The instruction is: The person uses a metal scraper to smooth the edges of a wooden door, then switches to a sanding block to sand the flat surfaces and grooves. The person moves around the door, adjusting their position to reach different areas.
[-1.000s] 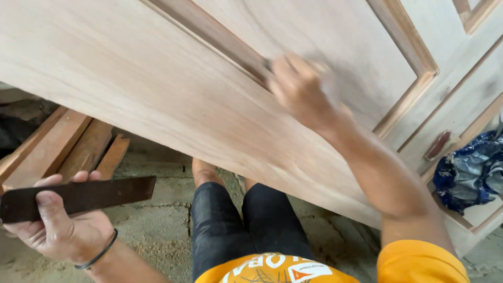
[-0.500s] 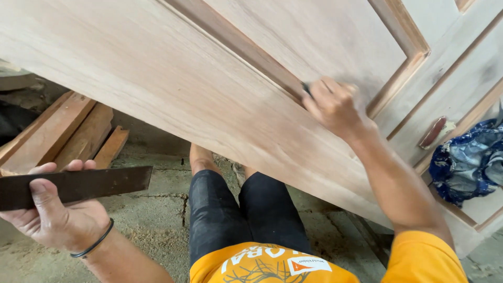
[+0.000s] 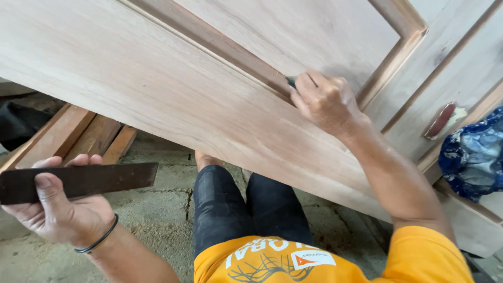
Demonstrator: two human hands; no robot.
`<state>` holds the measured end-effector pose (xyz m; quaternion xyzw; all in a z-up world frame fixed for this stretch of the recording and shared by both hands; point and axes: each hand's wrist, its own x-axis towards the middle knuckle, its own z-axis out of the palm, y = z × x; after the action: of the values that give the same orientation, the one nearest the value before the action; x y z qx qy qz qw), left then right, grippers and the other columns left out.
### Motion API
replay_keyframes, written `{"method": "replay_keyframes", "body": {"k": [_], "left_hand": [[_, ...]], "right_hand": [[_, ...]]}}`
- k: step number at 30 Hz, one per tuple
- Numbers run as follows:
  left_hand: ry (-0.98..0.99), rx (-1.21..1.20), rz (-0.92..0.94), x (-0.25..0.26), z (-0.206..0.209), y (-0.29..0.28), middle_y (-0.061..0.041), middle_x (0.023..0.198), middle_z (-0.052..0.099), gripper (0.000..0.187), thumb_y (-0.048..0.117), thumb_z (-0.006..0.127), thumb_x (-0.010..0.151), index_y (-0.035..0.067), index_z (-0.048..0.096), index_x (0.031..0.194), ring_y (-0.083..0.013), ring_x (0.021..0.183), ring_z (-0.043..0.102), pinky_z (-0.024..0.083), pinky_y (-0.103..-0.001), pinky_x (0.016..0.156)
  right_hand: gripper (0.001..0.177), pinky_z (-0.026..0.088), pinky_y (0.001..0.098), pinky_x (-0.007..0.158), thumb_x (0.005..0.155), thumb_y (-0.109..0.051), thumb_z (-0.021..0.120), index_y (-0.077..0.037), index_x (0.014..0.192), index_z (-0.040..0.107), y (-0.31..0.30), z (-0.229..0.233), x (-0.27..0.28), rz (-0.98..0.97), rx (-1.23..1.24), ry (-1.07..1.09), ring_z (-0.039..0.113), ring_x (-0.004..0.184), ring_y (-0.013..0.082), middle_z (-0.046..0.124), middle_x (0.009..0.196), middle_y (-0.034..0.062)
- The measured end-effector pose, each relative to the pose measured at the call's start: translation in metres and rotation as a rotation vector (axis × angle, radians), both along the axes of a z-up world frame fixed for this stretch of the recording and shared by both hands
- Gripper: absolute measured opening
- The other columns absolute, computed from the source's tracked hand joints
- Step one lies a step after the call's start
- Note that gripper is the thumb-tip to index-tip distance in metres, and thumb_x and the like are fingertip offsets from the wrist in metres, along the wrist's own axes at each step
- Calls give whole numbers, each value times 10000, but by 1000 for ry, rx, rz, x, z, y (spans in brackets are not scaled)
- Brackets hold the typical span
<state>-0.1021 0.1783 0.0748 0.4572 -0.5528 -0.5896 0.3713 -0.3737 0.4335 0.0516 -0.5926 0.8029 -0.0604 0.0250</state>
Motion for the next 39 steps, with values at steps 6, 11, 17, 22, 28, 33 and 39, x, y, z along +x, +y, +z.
{"method": "replay_keyframes", "body": {"k": [6,11,17,22,28,33,39], "left_hand": [[-15,-2,-21,-10,13,7,-173,975,496,220,212,620,898,156,419,969,-297,733,543,550,-468,680],[-160,86,54,-29,33,21,-64,790,492,394,415,690,757,69,534,866,-180,677,581,566,-329,624],[-312,60,-6,-43,41,34,-34,905,494,467,526,603,772,100,512,938,-128,742,585,587,-304,712],[-234,85,-4,-48,40,37,-41,950,518,321,396,631,808,114,507,897,-176,699,578,587,-356,674],[-101,16,-108,-31,19,37,-144,1027,441,234,197,493,949,272,401,1151,-326,748,508,528,-505,749],[-45,40,-7,-34,14,28,-132,962,481,221,169,530,896,214,409,1075,-284,697,526,544,-472,687],[53,61,24,-20,16,-3,-157,914,496,158,119,502,876,211,440,988,-309,671,543,543,-494,649]], "right_hand": [[73,407,168,383,863,-19,516,45,865,551,49,55,-31,-252,84,-700,485,472,116,539,662,96],[273,361,229,562,1030,-161,707,-121,983,441,149,35,-93,-1096,-203,-577,433,655,98,415,840,-7],[174,383,412,674,1089,73,525,116,926,568,91,66,-51,-430,-207,103,459,708,317,508,797,194],[446,349,508,945,728,-164,714,63,1039,489,88,11,-3,-214,-89,-180,422,1031,330,387,1111,209],[296,322,523,984,731,-72,699,50,882,475,54,14,-8,-295,-289,-344,347,1135,400,355,1144,216],[201,314,546,974,770,-54,626,48,823,461,12,8,-8,-224,-351,-313,377,1094,406,363,1121,225],[163,237,535,1017,803,-58,587,23,763,450,-53,-3,-7,-159,-384,-326,360,1150,405,361,1148,200]]}}
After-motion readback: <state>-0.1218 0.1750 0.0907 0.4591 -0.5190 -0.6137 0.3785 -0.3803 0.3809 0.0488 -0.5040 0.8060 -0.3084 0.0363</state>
